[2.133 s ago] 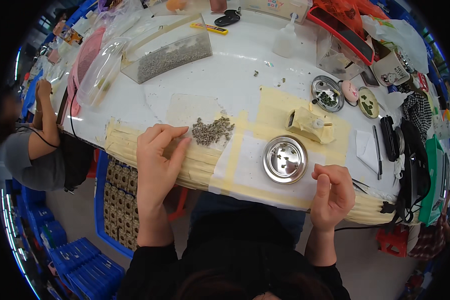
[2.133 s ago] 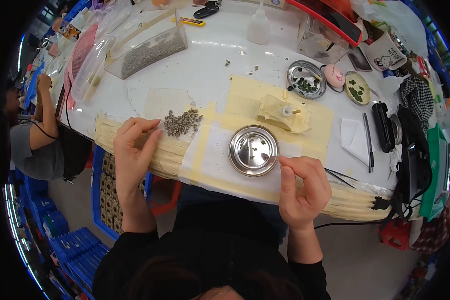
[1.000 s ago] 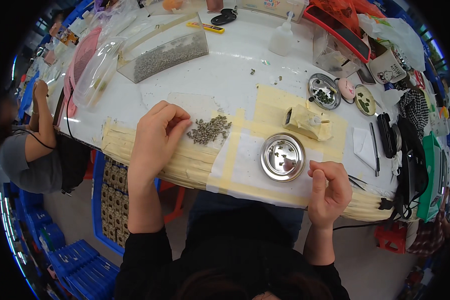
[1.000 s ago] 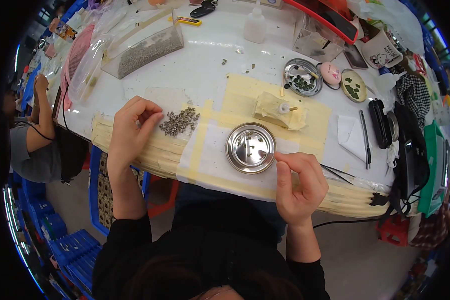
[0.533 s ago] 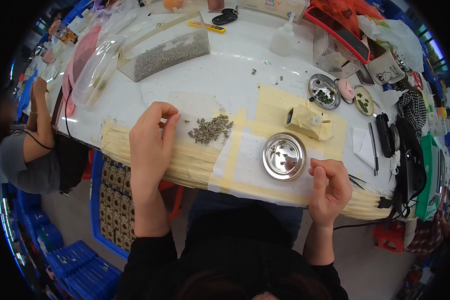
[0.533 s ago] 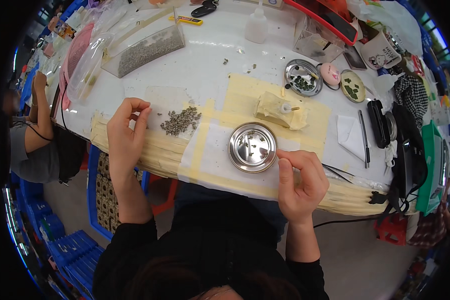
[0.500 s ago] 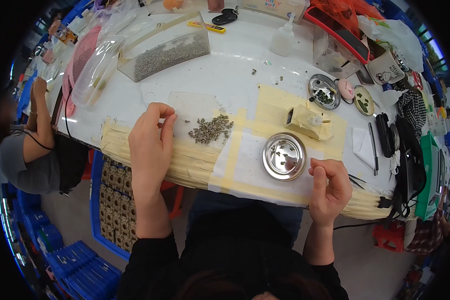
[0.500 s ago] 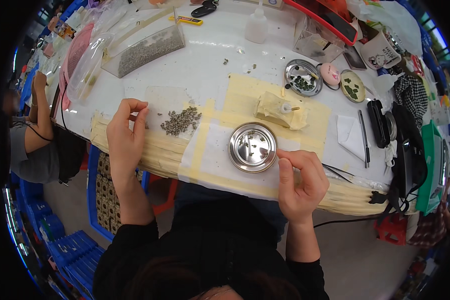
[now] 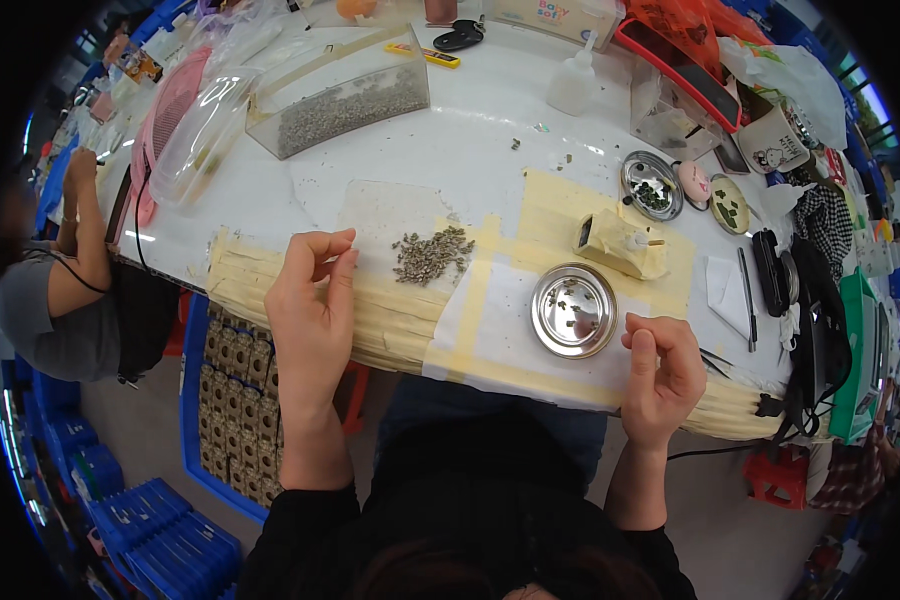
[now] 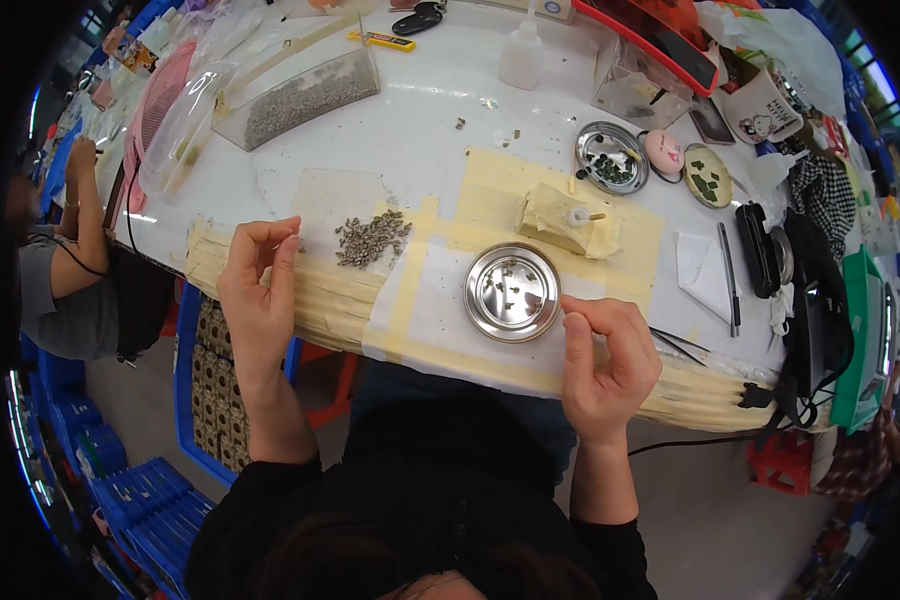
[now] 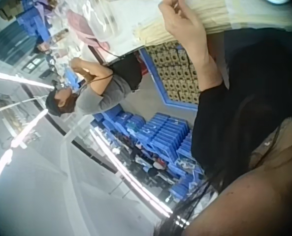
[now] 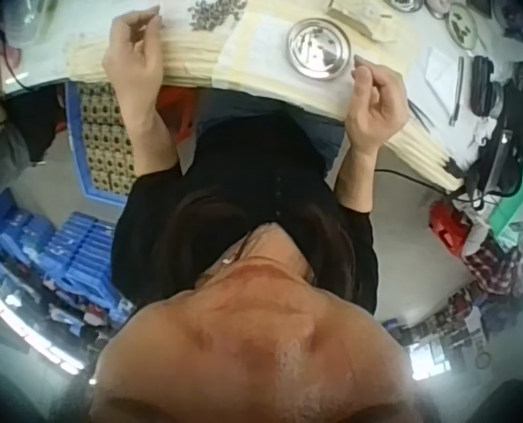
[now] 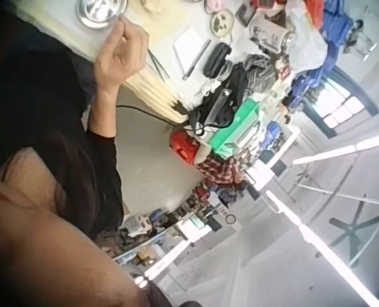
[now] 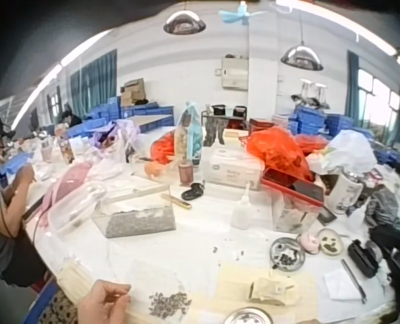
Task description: Assembling or sorting tiny components using hands and tweezers at a workbench.
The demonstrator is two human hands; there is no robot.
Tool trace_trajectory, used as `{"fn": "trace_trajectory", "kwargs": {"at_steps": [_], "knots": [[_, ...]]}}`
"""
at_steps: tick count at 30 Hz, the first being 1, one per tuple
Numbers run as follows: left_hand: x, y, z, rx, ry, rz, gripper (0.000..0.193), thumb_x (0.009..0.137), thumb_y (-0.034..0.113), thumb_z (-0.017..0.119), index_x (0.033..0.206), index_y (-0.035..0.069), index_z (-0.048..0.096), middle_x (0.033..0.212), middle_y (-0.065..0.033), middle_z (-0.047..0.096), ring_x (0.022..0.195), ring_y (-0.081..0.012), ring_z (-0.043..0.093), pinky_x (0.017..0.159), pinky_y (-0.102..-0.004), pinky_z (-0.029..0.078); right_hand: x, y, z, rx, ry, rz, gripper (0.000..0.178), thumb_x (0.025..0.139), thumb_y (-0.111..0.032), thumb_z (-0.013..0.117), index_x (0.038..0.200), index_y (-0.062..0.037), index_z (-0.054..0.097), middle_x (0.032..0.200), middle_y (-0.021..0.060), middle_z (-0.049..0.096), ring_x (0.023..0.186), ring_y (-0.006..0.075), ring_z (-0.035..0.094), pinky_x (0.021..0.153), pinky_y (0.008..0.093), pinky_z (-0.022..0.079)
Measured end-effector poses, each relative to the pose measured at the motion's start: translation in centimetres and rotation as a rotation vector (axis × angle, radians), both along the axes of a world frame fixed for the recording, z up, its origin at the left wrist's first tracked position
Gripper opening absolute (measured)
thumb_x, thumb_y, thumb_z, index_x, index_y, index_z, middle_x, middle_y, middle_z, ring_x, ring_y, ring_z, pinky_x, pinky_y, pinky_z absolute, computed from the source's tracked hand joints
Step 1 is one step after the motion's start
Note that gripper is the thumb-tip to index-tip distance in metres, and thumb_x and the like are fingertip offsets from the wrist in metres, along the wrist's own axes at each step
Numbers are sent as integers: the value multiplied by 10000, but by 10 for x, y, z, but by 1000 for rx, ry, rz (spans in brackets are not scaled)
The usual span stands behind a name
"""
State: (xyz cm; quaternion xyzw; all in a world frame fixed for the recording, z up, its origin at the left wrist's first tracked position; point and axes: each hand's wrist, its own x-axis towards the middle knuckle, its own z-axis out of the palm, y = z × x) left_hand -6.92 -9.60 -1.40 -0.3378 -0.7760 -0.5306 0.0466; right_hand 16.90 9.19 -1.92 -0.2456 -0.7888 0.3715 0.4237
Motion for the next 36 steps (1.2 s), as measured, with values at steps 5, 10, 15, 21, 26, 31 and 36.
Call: {"fn": "trace_trajectory", "kwargs": {"at_steps": [5, 10, 15, 21, 26, 31, 36], "knots": [[15, 2, 4, 2, -34, -63, 78, 908, -30, 649, 979, -58, 662, 876, -89, 695, 807, -133, 659, 748, -258, 516, 2, 2, -1, 46, -34, 53, 96, 953, 7, 593, 993, 62, 661, 889, 86, 623, 777, 134, 583, 717, 252, 471], [9, 4, -1, -47, 224, 134, 92, 895, 19, 686, 981, -12, 686, 865, -127, 702, 734, -223, 681, 667, -295, 522, -1, -1, 3, -13, 5, -13, 77, 872, 28, 666, 932, 39, 712, 829, 102, 673, 733, 174, 601, 689, 268, 472], [5, -4, -6, -283, 295, 225, 89, 925, 91, 665, 967, 11, 665, 876, -136, 697, 763, -290, 682, 672, -359, 521, -2, -1, 0, -17, 10, -20, 77, 875, 23, 666, 935, 39, 713, 830, 101, 670, 718, 169, 590, 671, 265, 466], [22, 13, -15, 1, 31, -33, 103, 915, -34, 652, 1012, -63, 666, 912, -121, 723, 823, -158, 675, 759, -265, 520, 1, 1, 0, 44, -63, 49, 102, 952, 11, 586, 990, 65, 664, 888, 84, 622, 778, 136, 588, 721, 251, 472], [24, 17, 2, 166, -55, -165, 134, 867, -33, 696, 1001, -34, 708, 871, -118, 695, 789, -186, 652, 720, -274, 503, 2, 1, 1, 37, -50, 19, 92, 938, 22, 593, 973, 62, 668, 880, 96, 633, 769, 150, 593, 720, 262, 475], [46, 30, 11, 279, -380, -508, 154, 893, -40, 674, 1044, -38, 704, 933, -80, 665, 820, -136, 634, 742, -264, 507, -8, -13, 22, 218, 14, 64, 153, 812, 67, 706, 956, 16, 726, 857, 112, 687, 751, 203, 651, 673, 278, 503], [61, 61, 24, 436, -904, -798, 128, 933, -22, 652, 1055, -62, 659, 955, -89, 690, 884, -110, 673, 769, -234, 548, -26, -14, 48, 288, 38, 210, 260, 763, 74, 754, 1011, 0, 729, 890, 107, 690, 743, 204, 654, 644, 279, 517]]}}
